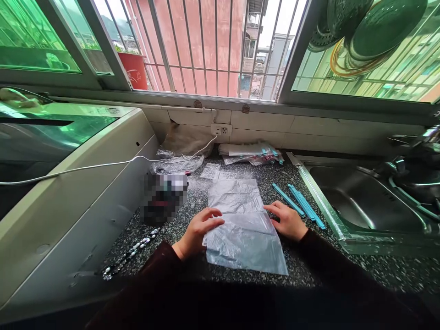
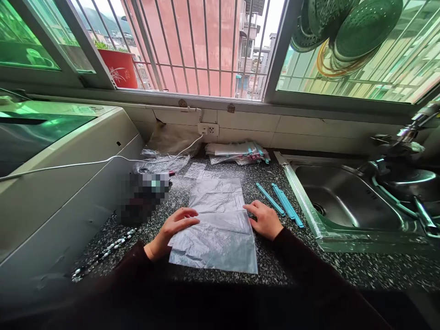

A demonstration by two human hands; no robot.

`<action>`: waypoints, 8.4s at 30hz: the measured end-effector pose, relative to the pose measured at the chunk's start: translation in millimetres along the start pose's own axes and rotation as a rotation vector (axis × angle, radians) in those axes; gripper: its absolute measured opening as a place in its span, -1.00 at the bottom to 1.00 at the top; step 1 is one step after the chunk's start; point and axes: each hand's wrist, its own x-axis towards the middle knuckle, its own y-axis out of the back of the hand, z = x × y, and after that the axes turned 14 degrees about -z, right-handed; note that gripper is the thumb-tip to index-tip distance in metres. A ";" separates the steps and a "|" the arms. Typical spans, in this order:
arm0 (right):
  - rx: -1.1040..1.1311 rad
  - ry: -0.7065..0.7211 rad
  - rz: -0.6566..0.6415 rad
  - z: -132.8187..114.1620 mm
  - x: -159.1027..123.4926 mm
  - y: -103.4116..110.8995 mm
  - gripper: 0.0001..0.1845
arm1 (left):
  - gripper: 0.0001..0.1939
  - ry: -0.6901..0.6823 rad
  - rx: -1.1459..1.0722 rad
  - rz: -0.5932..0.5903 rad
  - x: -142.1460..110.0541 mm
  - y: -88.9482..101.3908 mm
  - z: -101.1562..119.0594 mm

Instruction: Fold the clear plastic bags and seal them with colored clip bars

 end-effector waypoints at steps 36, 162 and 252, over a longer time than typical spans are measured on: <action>0.260 -0.278 0.053 -0.5 20.5 -17.4 -0.59 | -0.45 0.556 0.074 0.115 11.2 11.9 -8.0; 1.049 0.242 0.059 -32.3 6.1 40.3 -0.80 | -0.78 0.134 -1.059 -0.053 42.8 45.4 -13.0; 1.233 -0.135 -0.190 -72.0 37.3 -36.8 -0.53 | -0.60 0.497 -1.183 0.256 66.5 -14.8 16.4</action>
